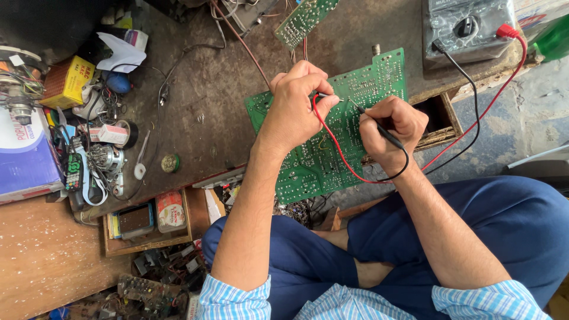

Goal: The person sits on the floor and tests a green circuit board with a multimeter, touching the red and black probes to solder points on the board. They reposition the board, adjust the multimeter leads, and continue probing different points across the board.

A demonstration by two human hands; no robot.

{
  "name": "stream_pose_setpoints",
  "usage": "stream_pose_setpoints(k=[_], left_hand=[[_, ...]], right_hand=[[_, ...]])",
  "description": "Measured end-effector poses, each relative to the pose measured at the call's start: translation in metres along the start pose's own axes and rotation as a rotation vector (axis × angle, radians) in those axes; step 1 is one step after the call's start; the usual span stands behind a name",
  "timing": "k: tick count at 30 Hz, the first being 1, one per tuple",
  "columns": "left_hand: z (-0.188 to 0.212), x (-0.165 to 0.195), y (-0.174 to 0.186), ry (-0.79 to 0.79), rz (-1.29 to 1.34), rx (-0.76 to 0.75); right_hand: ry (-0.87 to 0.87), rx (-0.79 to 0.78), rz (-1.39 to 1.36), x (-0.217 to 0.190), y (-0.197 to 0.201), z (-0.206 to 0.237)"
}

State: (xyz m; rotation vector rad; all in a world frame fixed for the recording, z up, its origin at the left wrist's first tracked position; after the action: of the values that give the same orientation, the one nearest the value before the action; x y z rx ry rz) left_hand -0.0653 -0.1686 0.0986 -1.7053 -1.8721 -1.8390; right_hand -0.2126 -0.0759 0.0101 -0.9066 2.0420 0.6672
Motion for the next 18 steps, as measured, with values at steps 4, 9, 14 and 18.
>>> stream_pose_setpoints(k=[4,9,14,18], left_hand=[[0.0,0.001,-0.001,-0.009,0.002,0.002],[-0.001,-0.001,-0.003,0.014,0.009,-0.006],[-0.002,0.002,0.001,-0.012,0.019,0.011],[-0.002,-0.007,0.012,0.024,0.156,0.048]], right_hand=[[0.0,-0.003,-0.007,0.001,0.001,0.0],[-0.014,-0.003,0.0,0.002,0.001,0.0],[-0.04,-0.016,-0.023,-0.001,0.002,-0.001],[-0.105,-0.017,-0.153,-0.007,0.003,-0.002]])
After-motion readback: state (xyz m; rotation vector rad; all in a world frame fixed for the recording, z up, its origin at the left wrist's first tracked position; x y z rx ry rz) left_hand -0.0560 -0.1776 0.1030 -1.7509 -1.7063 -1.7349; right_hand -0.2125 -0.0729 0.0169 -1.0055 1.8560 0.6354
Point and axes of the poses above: each hand's wrist, its own z-axis away from the middle knuckle, its own y-axis out of the back of the hand, x = y × z, the point moved 8 cm from there along -z, towards the middle knuckle, and after that the axes turned 12 degrees about z, right-handed, at the moved point
